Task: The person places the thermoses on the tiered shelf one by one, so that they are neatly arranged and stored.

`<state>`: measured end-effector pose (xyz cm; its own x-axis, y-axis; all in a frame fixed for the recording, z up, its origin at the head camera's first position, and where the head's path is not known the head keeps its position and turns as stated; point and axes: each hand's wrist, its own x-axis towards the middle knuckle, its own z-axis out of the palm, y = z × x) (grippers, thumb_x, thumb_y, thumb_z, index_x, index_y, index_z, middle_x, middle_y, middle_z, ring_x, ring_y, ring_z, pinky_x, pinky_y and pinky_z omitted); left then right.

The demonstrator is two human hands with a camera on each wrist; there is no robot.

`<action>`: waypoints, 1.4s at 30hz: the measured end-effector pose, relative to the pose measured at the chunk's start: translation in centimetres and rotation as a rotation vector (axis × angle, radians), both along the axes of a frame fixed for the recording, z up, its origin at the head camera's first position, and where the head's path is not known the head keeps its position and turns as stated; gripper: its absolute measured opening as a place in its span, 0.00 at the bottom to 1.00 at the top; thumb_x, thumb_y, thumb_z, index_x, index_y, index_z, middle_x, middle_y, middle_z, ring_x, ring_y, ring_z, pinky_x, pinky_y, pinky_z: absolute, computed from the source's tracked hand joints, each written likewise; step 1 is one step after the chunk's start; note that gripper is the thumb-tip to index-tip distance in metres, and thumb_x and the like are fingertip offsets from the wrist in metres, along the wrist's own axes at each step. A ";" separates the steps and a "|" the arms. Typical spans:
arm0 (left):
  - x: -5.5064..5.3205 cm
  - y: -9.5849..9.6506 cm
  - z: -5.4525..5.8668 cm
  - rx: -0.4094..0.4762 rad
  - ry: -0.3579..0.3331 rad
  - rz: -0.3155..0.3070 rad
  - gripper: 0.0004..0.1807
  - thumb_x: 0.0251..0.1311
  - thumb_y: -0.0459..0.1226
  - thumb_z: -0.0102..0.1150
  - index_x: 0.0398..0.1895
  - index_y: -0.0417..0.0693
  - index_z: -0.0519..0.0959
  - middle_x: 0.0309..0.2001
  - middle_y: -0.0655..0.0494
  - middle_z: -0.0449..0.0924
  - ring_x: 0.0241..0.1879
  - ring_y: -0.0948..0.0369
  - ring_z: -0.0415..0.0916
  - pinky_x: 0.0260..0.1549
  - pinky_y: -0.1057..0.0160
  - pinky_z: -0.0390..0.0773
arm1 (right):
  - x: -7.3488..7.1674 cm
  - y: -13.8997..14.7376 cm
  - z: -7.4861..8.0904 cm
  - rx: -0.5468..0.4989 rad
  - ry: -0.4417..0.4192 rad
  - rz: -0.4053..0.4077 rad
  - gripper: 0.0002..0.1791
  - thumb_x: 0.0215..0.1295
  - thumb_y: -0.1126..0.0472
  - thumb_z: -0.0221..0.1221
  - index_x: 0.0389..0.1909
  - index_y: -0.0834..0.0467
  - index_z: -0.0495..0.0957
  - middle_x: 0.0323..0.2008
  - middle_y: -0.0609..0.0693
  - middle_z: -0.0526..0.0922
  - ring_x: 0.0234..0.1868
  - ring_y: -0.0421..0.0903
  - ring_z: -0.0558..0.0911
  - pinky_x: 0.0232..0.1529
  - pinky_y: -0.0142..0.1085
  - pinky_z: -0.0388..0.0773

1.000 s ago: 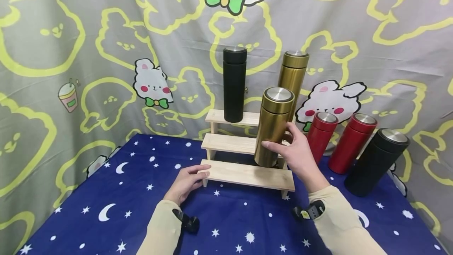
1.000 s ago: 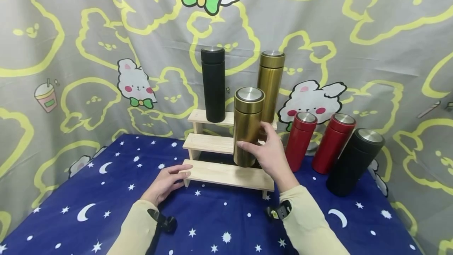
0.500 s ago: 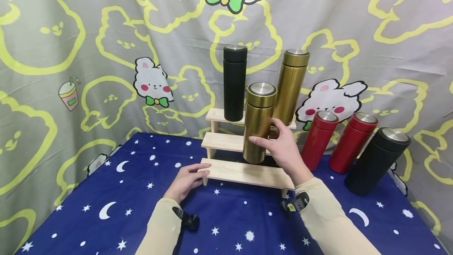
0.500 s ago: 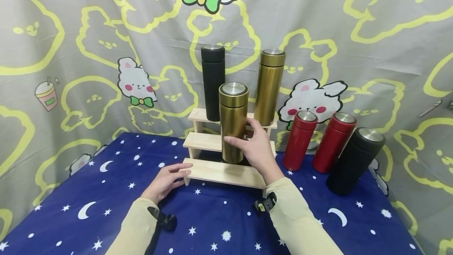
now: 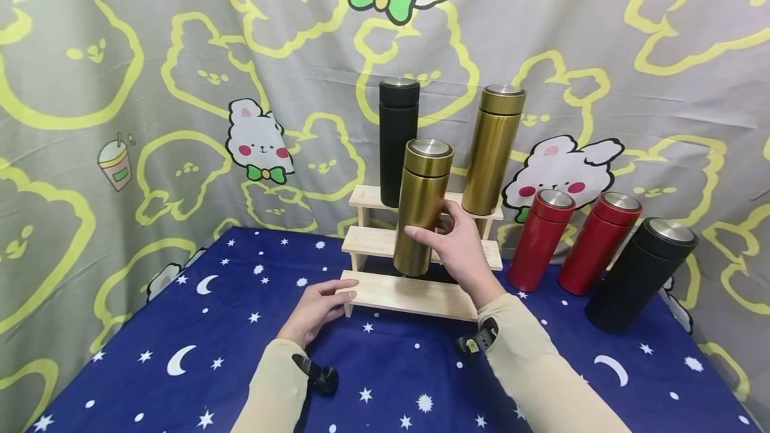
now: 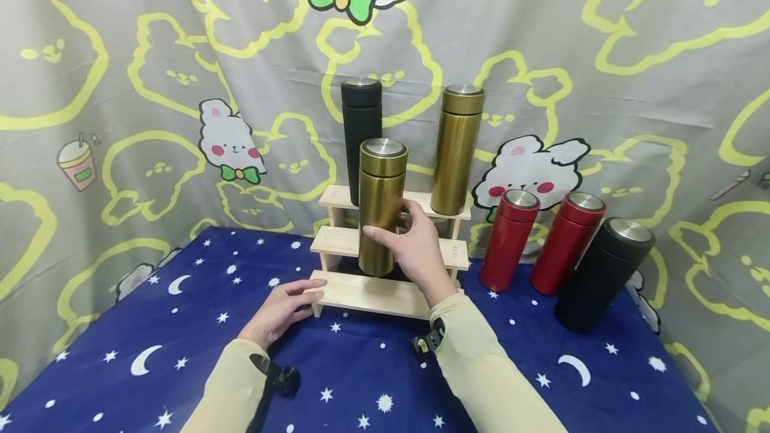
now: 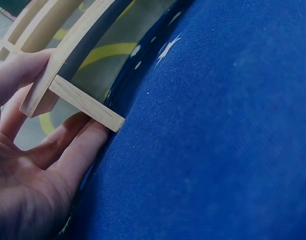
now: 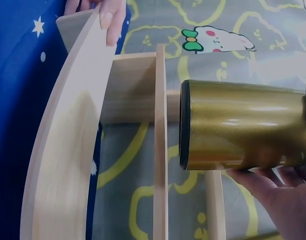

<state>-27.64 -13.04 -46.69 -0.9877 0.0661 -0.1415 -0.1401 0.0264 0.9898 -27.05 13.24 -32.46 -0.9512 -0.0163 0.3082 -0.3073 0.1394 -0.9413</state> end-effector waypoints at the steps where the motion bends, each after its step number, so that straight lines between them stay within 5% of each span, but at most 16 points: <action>1: 0.0 0.0 0.0 0.002 0.001 0.000 0.18 0.56 0.36 0.71 0.51 0.42 0.84 0.61 0.42 0.73 0.52 0.52 0.77 0.51 0.51 0.78 | -0.1 -0.2 0.0 -0.007 0.008 -0.002 0.38 0.53 0.57 0.74 0.64 0.58 0.70 0.56 0.55 0.76 0.55 0.52 0.78 0.54 0.49 0.76; 14: 0.0 0.1 0.0 -0.003 -0.017 0.005 0.19 0.56 0.37 0.71 0.52 0.43 0.84 0.63 0.41 0.71 0.53 0.52 0.77 0.52 0.50 0.77 | -1.6 -2.6 -0.2 -0.126 -0.013 -0.023 0.36 0.53 0.62 0.74 0.63 0.59 0.70 0.56 0.54 0.75 0.56 0.50 0.77 0.55 0.46 0.75; 42: 0.0 0.1 0.2 -0.010 -0.013 -0.005 0.19 0.57 0.37 0.70 0.52 0.43 0.84 0.64 0.41 0.71 0.53 0.52 0.77 0.52 0.49 0.77 | -3.5 -5.1 0.0 0.002 -0.015 -0.110 0.41 0.50 0.56 0.76 0.64 0.59 0.68 0.55 0.53 0.75 0.55 0.51 0.74 0.54 0.47 0.74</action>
